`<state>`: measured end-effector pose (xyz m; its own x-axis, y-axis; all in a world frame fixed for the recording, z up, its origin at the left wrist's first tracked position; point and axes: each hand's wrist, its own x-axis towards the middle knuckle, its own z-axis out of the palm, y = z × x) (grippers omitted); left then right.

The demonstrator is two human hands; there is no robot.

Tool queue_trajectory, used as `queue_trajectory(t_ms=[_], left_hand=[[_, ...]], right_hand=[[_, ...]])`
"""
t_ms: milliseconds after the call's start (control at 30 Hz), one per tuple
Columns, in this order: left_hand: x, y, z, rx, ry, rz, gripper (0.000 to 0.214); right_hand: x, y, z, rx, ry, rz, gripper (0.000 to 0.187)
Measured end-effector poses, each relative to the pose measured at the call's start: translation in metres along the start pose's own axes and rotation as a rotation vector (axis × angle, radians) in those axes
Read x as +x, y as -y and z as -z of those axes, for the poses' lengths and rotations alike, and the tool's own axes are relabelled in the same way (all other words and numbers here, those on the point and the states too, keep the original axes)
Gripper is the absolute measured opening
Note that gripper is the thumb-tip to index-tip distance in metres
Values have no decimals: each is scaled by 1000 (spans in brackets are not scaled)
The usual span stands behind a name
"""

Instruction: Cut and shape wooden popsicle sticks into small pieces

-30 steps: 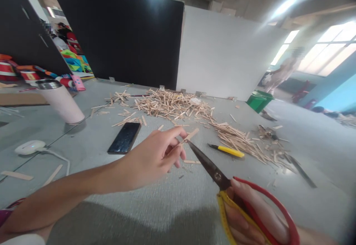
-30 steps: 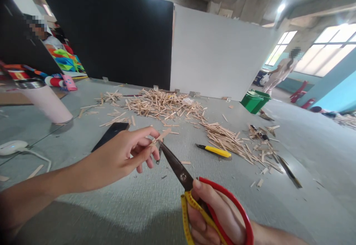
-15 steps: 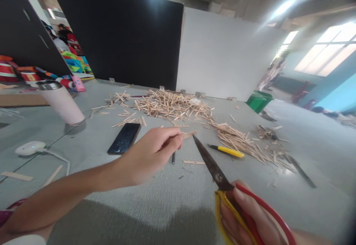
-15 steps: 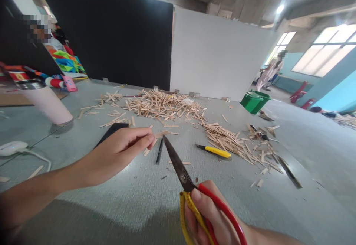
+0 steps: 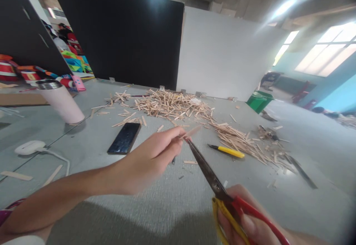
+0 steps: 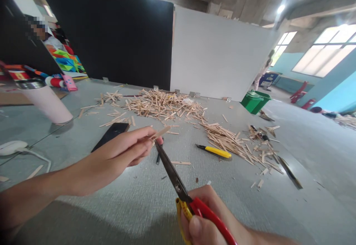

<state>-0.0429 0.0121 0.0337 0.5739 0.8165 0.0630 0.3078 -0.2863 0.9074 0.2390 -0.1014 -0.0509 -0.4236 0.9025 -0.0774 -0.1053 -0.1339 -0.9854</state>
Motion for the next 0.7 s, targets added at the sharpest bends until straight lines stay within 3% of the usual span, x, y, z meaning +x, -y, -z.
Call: queue_trajectory(t_ms=[67, 167, 367, 567, 700], left_hand=[[-4, 1, -2, -12, 44, 9, 30], [-6, 1, -4, -1, 83, -6, 29], [-6, 4, -4, 61, 55, -44, 28], [-7, 0, -4, 100, 82, -97, 26], [-8, -2, -4, 120, 75, -113, 23]], right_hand=[[11, 25, -11, -41, 15, -23, 54], [9, 34, -15, -55, 15, -49, 55], [3, 28, -7, -73, 80, -145, 58], [-2, 0, -1, -3, -76, -157, 51], [0, -1, -7, -33, -110, -154, 56]])
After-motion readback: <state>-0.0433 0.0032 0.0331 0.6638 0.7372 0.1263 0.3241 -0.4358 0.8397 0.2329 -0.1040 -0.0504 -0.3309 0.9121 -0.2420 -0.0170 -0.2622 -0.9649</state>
